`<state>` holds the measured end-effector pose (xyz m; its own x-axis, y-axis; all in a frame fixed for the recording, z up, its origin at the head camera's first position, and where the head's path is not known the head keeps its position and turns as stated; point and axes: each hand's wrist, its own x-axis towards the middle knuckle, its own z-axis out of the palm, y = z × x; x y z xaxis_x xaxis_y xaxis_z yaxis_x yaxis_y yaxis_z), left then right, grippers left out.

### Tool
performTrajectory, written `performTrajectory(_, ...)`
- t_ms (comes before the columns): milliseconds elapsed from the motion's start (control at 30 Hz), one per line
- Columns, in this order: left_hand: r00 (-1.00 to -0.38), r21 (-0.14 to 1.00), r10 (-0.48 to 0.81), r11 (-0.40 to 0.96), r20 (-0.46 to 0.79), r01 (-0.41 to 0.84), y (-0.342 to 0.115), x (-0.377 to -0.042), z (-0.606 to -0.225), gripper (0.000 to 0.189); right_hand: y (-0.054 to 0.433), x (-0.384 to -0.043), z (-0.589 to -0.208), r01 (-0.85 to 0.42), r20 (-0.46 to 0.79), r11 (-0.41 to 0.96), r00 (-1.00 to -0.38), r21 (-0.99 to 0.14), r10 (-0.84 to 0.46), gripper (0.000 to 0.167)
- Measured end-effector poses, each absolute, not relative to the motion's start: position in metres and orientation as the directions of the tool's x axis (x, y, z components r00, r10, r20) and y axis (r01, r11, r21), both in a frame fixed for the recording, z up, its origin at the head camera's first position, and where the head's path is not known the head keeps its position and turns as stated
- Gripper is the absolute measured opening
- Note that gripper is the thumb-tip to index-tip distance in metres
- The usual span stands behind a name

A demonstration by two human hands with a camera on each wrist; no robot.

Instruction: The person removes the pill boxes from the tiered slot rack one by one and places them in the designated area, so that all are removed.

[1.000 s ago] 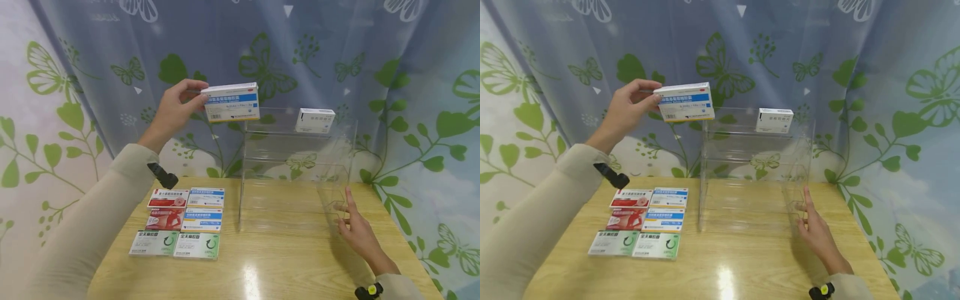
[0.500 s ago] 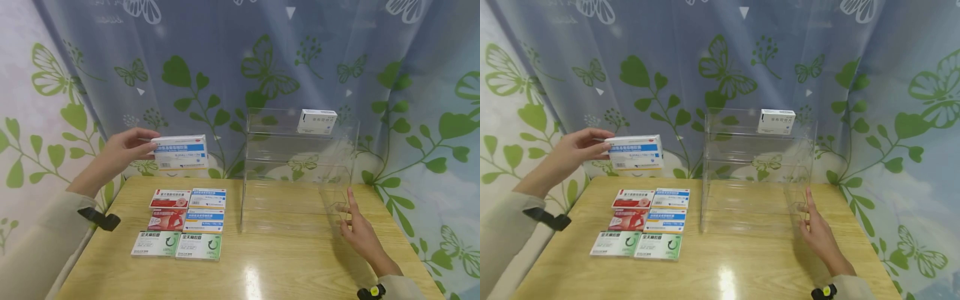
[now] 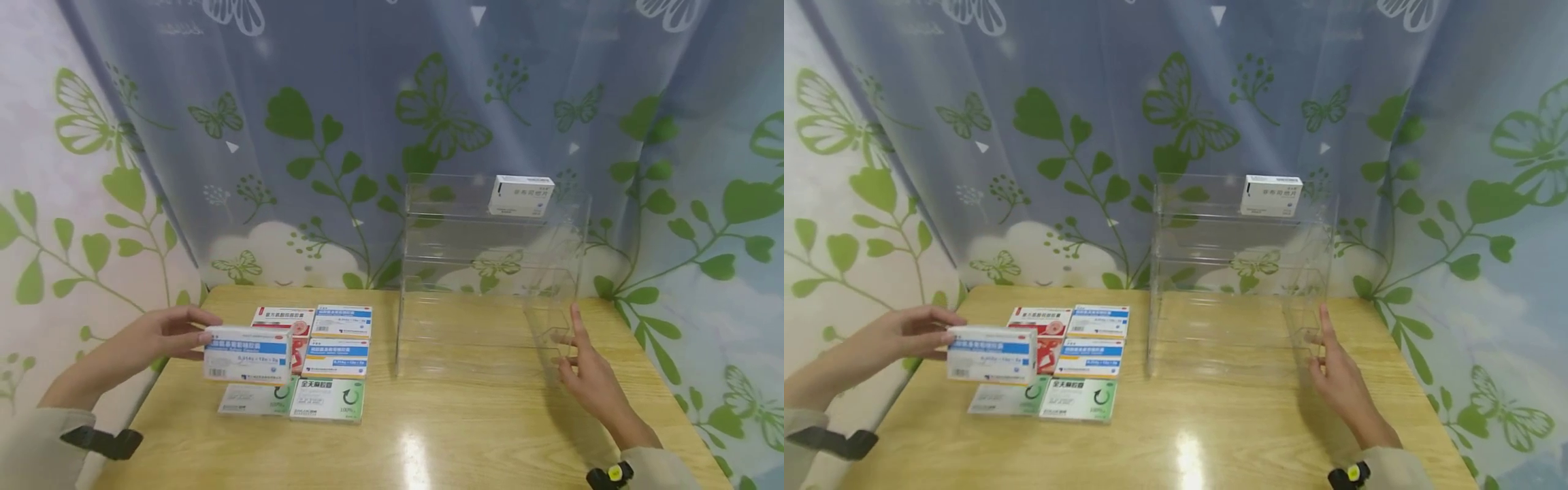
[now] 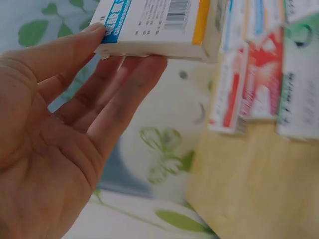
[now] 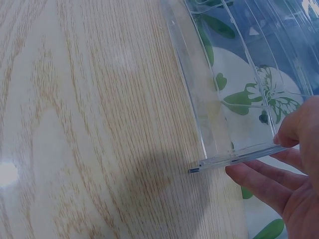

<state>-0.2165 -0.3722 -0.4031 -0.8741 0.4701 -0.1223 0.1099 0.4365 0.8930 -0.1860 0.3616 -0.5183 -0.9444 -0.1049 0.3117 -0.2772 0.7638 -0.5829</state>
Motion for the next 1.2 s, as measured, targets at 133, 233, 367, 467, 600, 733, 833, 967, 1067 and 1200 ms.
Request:
performTrajectory(133, -0.847, 0.918, 0.499, 0.395, -0.183, 0.034, -0.390, -0.204, -0.431, 0.035, 0.362, -0.187, -0.517, -0.278, 0.310, 0.766, -0.945, -0.579, -0.108, 0.105)
performTrajectory(233, -0.829, 0.925, 0.512, 0.380, -0.226, -0.017, -0.398, -0.196, -0.452, 0.033, 0.363, -0.185, -0.516, -0.260, 0.291, 0.772, -0.951, -0.579, -0.102, 0.106)
performTrajectory(367, -0.810, 0.913, 0.506, 0.399, -0.297, -0.085, -0.404, -0.185, -0.478, 0.034, 0.363, -0.185, -0.515, -0.249, 0.280, 0.775, -0.955, -0.581, -0.097, 0.108)
performTrajectory(467, -0.795, 0.895, 0.495, 0.428, -0.350, -0.127, -0.404, -0.178, -0.495, 0.034, 0.363, -0.185, -0.515, -0.253, 0.287, 0.773, -0.953, -0.582, -0.096, 0.108)
performTrajectory(600, -0.771, 0.880, 0.497, 0.443, -0.398, -0.169, -0.403, -0.172, -0.513, 0.033, 0.363, -0.185, -0.516, -0.255, 0.289, 0.772, -0.952, -0.582, -0.096, 0.108)
performTrajectory(733, -0.763, 0.885, 0.511, 0.435, -0.396, -0.168, -0.402, -0.169, -0.526, 0.030, 0.362, -0.185, -0.516, -0.258, 0.288, 0.771, -0.952, -0.583, -0.100, 0.107)
performTrajectory(833, -0.780, 0.878, 0.499, 0.460, -0.377, -0.130, -0.399, -0.168, -0.531, 0.026, 0.361, -0.184, -0.515, -0.259, 0.286, 0.770, -0.953, -0.584, -0.104, 0.106)
performTrajectory(967, -0.822, 0.861, 0.455, 0.502, -0.341, -0.079, -0.394, -0.167, -0.532, 0.023, 0.360, -0.183, -0.515, -0.251, 0.278, 0.772, -0.955, -0.584, -0.101, 0.105)
performTrajectory(1067, -0.846, 0.839, 0.409, 0.538, -0.341, -0.078, -0.389, -0.165, -0.533, 0.024, 0.360, -0.183, -0.514, -0.247, 0.274, 0.773, -0.957, -0.585, -0.098, 0.105)
performTrajectory(1200, -0.858, 0.810, 0.359, 0.577, -0.366, -0.104, -0.383, -0.160, -0.537, 0.028, 0.361, -0.183, -0.514, -0.251, 0.282, 0.771, -0.954, -0.585, -0.097, 0.106)
